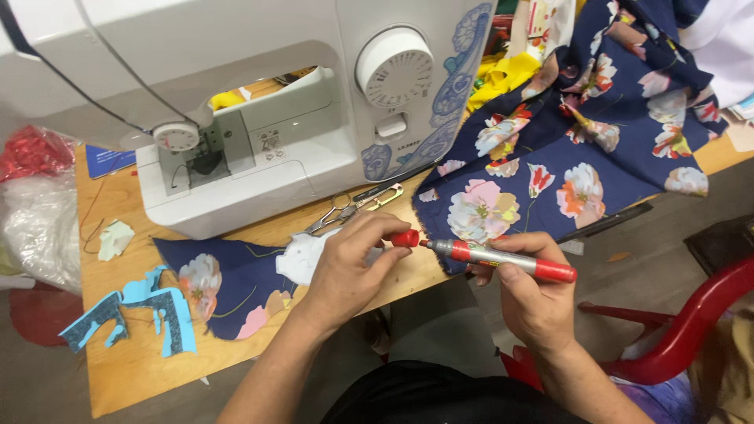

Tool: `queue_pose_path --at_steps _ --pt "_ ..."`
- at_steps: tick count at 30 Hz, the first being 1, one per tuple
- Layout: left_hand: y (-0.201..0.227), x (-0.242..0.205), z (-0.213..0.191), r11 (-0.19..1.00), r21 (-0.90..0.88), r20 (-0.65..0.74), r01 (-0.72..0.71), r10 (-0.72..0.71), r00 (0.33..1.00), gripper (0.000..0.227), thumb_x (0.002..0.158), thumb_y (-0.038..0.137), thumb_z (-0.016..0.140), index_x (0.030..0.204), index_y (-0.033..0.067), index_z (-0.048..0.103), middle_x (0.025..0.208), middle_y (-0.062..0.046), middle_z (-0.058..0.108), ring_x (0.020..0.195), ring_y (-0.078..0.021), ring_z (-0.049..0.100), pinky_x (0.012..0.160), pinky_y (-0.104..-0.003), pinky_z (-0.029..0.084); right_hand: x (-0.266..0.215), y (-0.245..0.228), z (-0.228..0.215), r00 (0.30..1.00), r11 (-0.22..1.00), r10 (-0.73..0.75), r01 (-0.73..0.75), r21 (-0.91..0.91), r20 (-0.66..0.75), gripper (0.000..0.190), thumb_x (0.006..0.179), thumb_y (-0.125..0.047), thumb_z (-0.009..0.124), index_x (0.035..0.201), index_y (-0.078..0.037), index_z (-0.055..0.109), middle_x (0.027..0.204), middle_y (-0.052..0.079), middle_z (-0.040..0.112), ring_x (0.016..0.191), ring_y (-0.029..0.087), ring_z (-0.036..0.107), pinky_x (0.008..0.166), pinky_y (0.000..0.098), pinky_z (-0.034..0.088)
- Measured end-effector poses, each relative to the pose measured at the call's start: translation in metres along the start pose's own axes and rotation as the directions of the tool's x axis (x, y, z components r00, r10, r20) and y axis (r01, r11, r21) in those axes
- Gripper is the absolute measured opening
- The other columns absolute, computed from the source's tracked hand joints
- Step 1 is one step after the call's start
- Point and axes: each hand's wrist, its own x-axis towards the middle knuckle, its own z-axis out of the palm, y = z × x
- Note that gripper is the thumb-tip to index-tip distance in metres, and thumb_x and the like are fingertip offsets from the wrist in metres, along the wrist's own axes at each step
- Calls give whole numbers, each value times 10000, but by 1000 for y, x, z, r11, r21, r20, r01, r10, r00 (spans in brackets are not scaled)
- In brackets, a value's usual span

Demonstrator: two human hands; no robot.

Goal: The person uses a red marker to trace the outline of a white paper pattern onto a piece of dark blue floral fabric. The person holds the pattern steady with one hand while drawing with the other. After completing the outline, the person removes the paper pattern from the fabric.

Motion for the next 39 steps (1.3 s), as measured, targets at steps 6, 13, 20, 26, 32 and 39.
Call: queue_pose_path --at_steps 6,13,20,26,32,39 --pt "10 -2 -6 997 -77 43 1 2 999 222 872 74 759 1092 77 738 954 -113 748 888 -290 727 761 -374 604 6 8 -6 999 997 24 -21 -69 39 263 860 -61 701 1024 117 598 822 241 692 689 261 752 547 285 581" --pt "19 -1 -13 993 -114 92 36 -25 995 257 866 47 748 1123 46 736 969 -158 751 918 -300 725 779 -399 606 11 -1 -3 994 986 49 -32 -164 101 266 812 -44 725 978 136 622 766 260 702 644 239 745 530 295 598" --pt "27 -8 -20 997 -36 279 75 -62 958 211 879 39 718 1081 -19 702 846 -195 725 806 -330 733 701 -416 622 16 -14 5 933 971 84 2 -239 349 253 760 28 770 987 118 706 740 239 748 617 227 749 535 339 601" --pt "36 -31 -15 968 20 240 -250 238 941 85 1014 63 592 1026 -1 538 939 -152 613 781 -316 575 712 -403 476 -18 -16 0 923 982 184 -154 -114 339 242 882 -35 733 1102 34 657 862 231 715 651 276 768 632 326 658" --pt "53 -53 -6 916 141 134 -375 357 924 57 1006 -83 511 1021 -129 542 948 -254 582 726 -357 508 688 -431 473 -47 -3 -2 914 931 274 -330 155 298 220 956 -64 695 1127 47 614 798 289 714 667 334 758 503 343 619" --pt "56 -65 3 838 288 4 -463 482 876 107 1018 -91 497 959 -153 561 912 -281 605 651 -351 497 608 -424 487 -54 -1 -7 868 853 446 -486 190 216 186 949 -72 679 1070 32 584 762 258 693 611 260 732 440 316 596"
